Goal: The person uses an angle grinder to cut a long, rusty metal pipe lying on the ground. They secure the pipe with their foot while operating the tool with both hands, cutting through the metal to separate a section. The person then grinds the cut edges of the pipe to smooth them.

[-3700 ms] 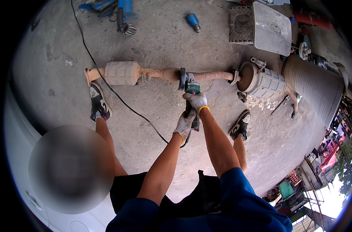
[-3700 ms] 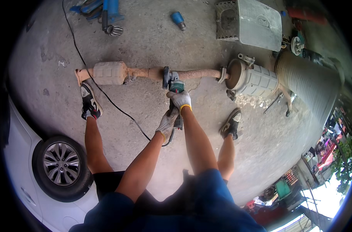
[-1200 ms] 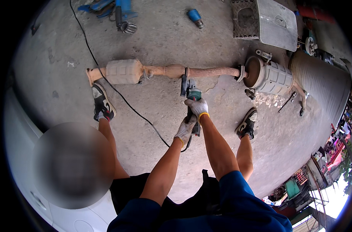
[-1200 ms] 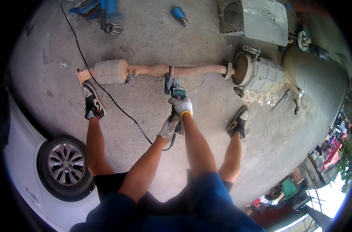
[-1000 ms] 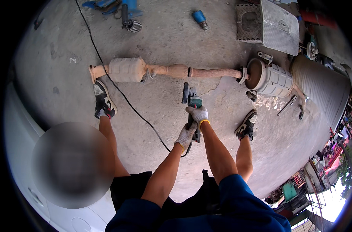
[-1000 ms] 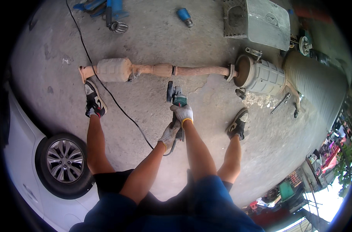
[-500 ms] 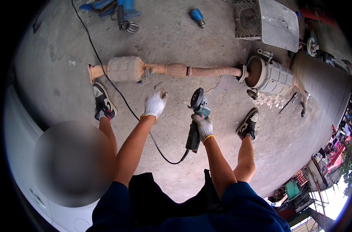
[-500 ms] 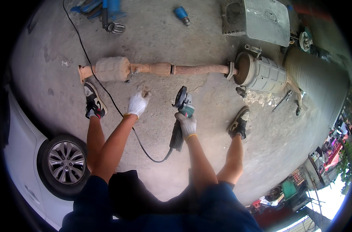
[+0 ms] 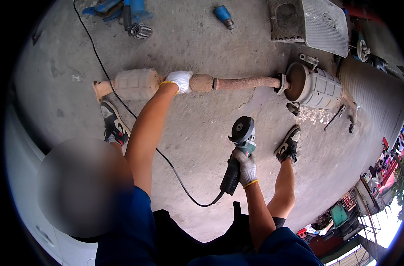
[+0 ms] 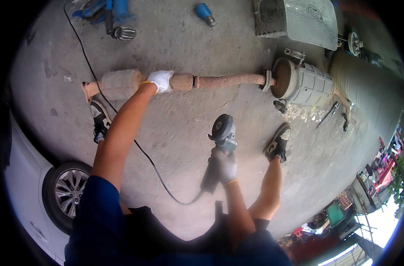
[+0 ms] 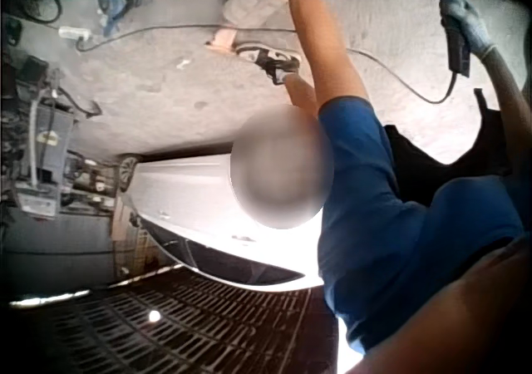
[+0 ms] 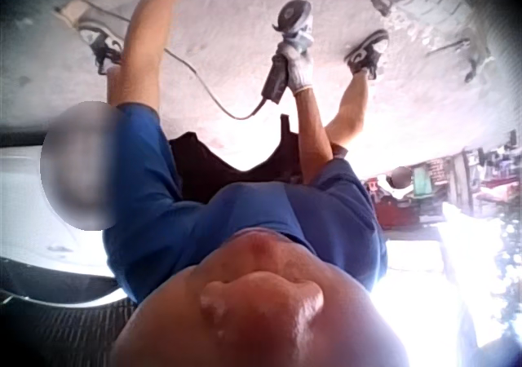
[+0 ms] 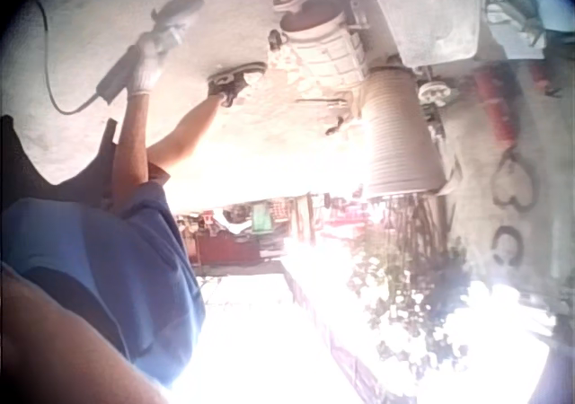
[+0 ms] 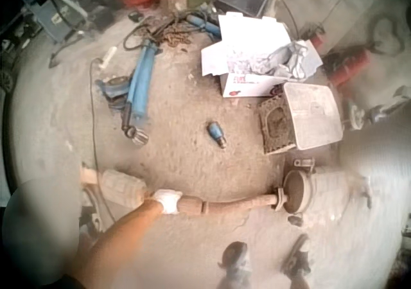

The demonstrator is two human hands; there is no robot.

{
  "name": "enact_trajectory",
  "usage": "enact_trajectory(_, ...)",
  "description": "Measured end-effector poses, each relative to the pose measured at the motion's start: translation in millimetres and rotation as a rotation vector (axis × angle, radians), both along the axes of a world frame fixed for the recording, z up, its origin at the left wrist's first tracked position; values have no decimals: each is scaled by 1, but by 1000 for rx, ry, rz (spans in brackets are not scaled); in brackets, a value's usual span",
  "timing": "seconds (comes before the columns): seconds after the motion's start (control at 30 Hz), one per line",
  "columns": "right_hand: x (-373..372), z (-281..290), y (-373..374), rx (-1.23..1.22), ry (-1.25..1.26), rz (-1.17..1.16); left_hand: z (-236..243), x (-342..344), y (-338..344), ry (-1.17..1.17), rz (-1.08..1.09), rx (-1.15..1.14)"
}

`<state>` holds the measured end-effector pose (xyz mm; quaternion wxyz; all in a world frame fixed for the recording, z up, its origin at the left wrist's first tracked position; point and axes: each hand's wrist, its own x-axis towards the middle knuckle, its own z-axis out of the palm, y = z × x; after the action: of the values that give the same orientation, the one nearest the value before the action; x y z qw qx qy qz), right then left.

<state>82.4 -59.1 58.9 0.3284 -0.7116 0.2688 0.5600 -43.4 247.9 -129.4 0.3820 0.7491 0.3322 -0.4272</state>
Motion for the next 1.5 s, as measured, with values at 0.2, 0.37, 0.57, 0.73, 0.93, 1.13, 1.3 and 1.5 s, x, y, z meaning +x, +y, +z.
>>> enact_trajectory(0.2,1,15,3,29,-24,-17,16,-8,-20,-70,-38,180)
enact_trajectory(0.37,-4,21,5,72,-35,-61,28,-30,-37,-374,-35,478)
enact_trajectory(0.57,-5,25,-1,125,-4,-170,47,-49,-54,-442,-51,517)
enact_trajectory(0.73,-1,35,-14,139,45,-226,66,-47,-51,-328,-35,272)
enact_trajectory(0.93,-4,33,-13,113,-29,-178,31,-21,7,-94,-53,-207)
enact_trajectory(1.13,-7,35,-26,73,-23,-182,19,-6,43,243,132,-548)
enact_trajectory(1.3,-3,49,-29,70,29,-181,40,9,83,286,258,-735)
enact_trajectory(1.5,-2,52,-21,102,33,-322,22,-11,49,-164,-36,541)
